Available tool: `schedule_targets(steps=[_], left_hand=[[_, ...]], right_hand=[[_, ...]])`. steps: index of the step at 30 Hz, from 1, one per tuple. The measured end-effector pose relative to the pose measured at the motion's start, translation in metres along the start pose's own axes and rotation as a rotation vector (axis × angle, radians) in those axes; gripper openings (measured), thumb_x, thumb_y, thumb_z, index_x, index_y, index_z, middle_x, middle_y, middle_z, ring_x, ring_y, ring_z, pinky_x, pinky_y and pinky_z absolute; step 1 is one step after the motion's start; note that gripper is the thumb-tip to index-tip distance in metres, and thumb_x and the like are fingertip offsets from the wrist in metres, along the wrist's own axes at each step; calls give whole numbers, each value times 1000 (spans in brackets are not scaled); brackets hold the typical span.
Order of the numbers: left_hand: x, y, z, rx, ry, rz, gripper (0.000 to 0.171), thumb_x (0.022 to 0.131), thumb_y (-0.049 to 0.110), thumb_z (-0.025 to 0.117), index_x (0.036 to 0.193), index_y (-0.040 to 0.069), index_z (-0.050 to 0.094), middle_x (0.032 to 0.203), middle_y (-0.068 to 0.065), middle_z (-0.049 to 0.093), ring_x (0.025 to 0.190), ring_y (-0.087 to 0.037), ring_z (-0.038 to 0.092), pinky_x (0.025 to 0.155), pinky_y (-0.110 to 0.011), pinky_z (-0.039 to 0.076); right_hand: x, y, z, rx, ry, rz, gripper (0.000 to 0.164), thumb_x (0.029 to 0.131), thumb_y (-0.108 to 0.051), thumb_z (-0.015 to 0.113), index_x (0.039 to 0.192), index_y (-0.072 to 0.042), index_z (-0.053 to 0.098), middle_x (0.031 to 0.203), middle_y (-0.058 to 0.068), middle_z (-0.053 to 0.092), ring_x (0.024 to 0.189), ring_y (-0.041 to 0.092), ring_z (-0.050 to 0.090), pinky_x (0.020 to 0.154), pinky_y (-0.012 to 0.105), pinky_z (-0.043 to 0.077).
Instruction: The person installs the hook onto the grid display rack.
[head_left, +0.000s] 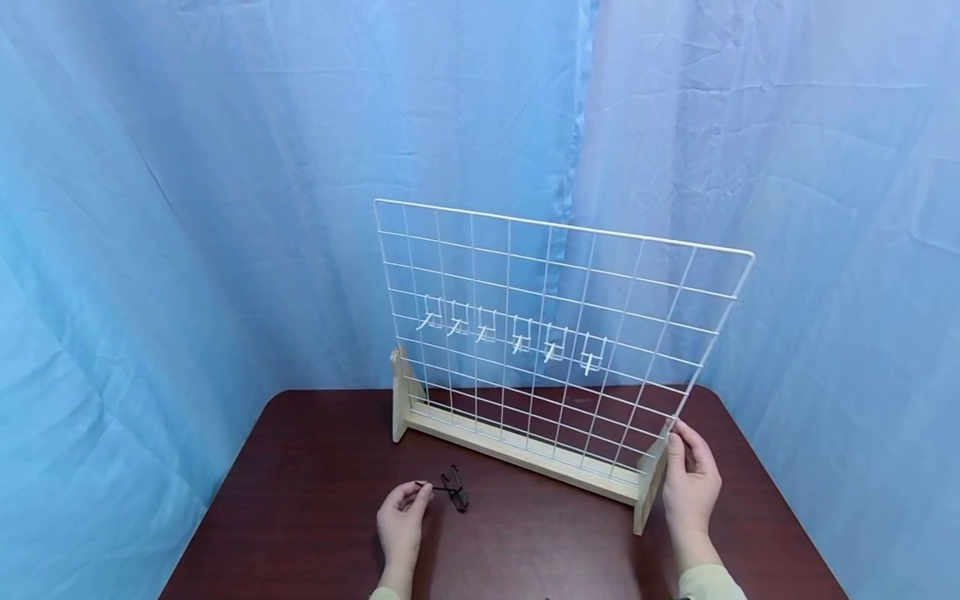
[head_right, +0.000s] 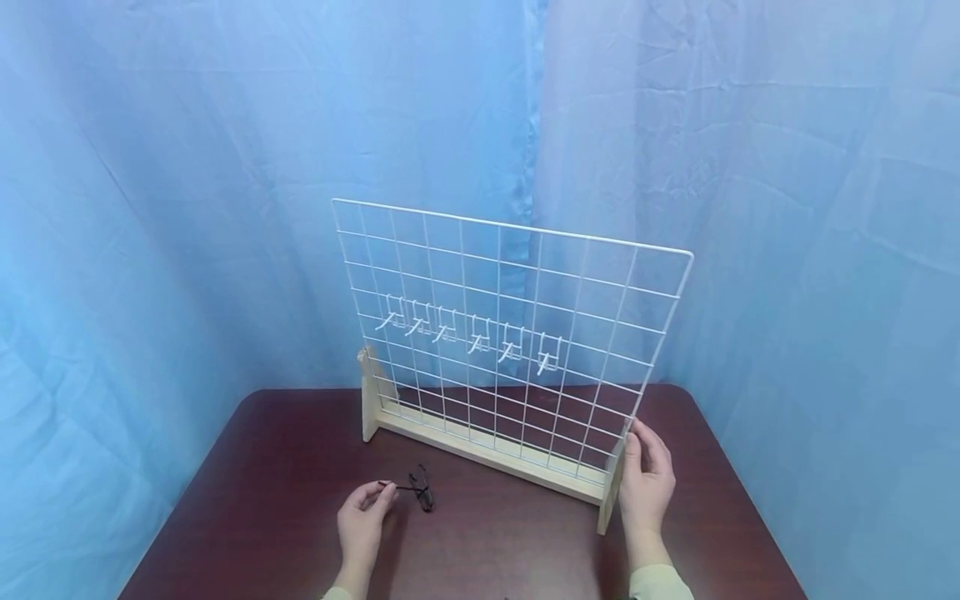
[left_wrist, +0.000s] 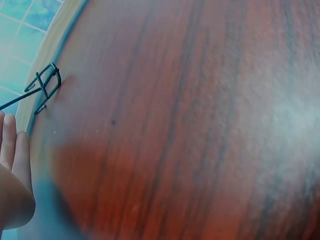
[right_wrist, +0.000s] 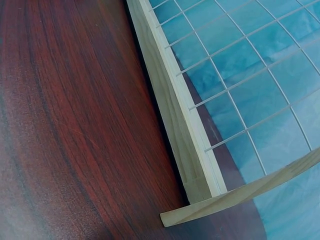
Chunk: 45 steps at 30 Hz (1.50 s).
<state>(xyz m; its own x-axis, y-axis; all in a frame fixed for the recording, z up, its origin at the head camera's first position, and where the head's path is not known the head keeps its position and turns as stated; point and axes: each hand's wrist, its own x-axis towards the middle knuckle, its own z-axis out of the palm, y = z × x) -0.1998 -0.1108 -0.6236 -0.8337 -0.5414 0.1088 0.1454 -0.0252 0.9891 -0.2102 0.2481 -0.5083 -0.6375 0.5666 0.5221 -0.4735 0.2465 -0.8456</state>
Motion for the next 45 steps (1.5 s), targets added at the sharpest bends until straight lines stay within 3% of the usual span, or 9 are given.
schedule_targets(steps=[4, 10, 16, 22, 26, 34, 39, 45], left_hand=[[1, 5, 3, -37, -18, 1, 13, 83, -2, 76, 89, -11, 69, 79, -21, 71, 68, -23, 72, 61, -22, 56], [2, 17, 12, -72, -41, 65, 12, 83, -5, 75, 88, -13, 68, 81, -23, 70, 69, -23, 72, 65, -27, 58], [4, 33, 27, -77, -53, 88, 8, 83, -8, 74, 85, -12, 68, 83, -23, 71, 72, -24, 73, 66, -21, 57], [-3, 74, 41, -34, -80, 166, 6, 83, -10, 72, 83, -13, 67, 82, -25, 71, 73, -26, 73, 67, -19, 56], [-6, 98, 50, -9, -78, 211, 6, 81, -9, 74, 82, -11, 68, 82, -22, 72, 70, -17, 71, 65, -17, 54], [0, 129, 65, 45, -25, 317, 8, 78, -8, 78, 79, -8, 70, 77, -19, 70, 63, -4, 59, 57, -13, 47], [8, 143, 71, -12, -70, 408, 6, 80, -9, 76, 83, -10, 70, 84, -21, 72, 71, -9, 66, 64, -13, 51], [15, 159, 77, -70, -108, 442, 4, 82, -10, 73, 85, -11, 70, 88, -23, 72, 77, -8, 68, 70, -15, 53]], right_hand=[[0, 0, 0, -3, 1, 3, 26, 97, 4, 57, 120, 15, 61, 107, -17, 67, 98, -5, 62, 81, 10, 48], [0, -1, 0, -6, 4, 10, 26, 97, 3, 57, 120, 15, 61, 108, -15, 68, 98, -5, 62, 82, 10, 48], [1, -2, 1, -8, 8, 17, 26, 97, 3, 57, 120, 14, 62, 109, -10, 69, 99, -4, 62, 83, 10, 48], [0, -2, 1, -3, 9, 9, 25, 97, 5, 57, 119, 16, 61, 107, -14, 68, 99, -5, 62, 82, 10, 48], [0, -1, 1, 3, 14, 9, 25, 97, 4, 57, 119, 16, 61, 107, -14, 68, 98, -5, 62, 82, 11, 48], [0, 1, 1, -4, 15, 9, 25, 97, 3, 57, 119, 15, 62, 109, -10, 69, 98, -4, 62, 82, 11, 48], [0, 1, 1, 10, 14, 4, 25, 97, 4, 57, 119, 16, 61, 108, -10, 69, 99, -3, 63, 82, 11, 48], [0, 1, 1, 19, 11, 6, 26, 97, 4, 57, 119, 17, 60, 108, -14, 68, 99, -3, 63, 82, 11, 48]])
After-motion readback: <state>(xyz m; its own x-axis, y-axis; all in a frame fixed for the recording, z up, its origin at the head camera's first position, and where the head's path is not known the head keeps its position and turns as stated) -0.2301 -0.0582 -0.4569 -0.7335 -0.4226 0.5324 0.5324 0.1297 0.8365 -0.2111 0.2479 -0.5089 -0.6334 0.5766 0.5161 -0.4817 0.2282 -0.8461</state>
